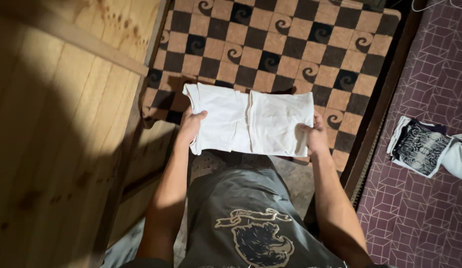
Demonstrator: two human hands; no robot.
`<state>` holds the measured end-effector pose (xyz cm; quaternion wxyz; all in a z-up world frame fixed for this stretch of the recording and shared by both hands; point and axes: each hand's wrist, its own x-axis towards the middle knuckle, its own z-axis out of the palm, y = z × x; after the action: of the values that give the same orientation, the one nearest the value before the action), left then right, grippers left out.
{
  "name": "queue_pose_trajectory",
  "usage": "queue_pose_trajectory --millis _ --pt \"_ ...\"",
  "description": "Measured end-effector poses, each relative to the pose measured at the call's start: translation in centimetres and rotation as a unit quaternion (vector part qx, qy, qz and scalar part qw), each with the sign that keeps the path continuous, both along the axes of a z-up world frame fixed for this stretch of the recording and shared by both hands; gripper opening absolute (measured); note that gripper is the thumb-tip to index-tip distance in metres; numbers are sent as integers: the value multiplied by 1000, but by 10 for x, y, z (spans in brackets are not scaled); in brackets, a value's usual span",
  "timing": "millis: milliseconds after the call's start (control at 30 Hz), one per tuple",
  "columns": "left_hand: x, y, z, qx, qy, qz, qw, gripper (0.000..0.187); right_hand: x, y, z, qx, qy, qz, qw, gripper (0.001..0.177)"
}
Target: The person folds three t-shirts one by one on a checkered mat. They retrieve each shirt from a blue laundry basket, lay it flat, fold the sleeves and sides, then fold the shirt into a compact rectangle and place it on a nearby bed.
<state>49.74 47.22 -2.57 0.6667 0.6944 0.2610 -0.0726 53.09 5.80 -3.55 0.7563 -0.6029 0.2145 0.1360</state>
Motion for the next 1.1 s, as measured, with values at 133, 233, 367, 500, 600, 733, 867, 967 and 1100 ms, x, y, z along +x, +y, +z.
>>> queue_pose_trajectory --millis 133,233,367,500,600,733,867,967,1100 --pt "30 -3 3 44 40 -52 997 44 11 4 -12 -115 -97 13 989 55" --pt "56 6 7 73 71 -71 992 48 17 16 -6 -161 -75 -17 984 52" --pt "90 24 11 94 10 -121 988 48 22 37 21 -199 -90 -74 973 52" --pt "122 45 14 -38 -12 -103 994 50 27 55 44 -239 -150 -95 955 51" --pt "139 66 16 -62 -46 -96 992 59 32 61 38 -192 -135 -145 961 53" --pt "149 95 13 198 -41 -41 978 78 36 79 -4 -301 -130 -171 929 63" --pt "132 106 -9 438 -81 -189 875 71 26 119 -40 -618 -200 16 760 33" --pt "104 92 -30 493 -49 -353 793 72 36 178 -44 -620 -219 203 725 73" --pt "75 76 -49 466 -57 -415 779 82 61 244 -26 -663 -88 350 656 92"
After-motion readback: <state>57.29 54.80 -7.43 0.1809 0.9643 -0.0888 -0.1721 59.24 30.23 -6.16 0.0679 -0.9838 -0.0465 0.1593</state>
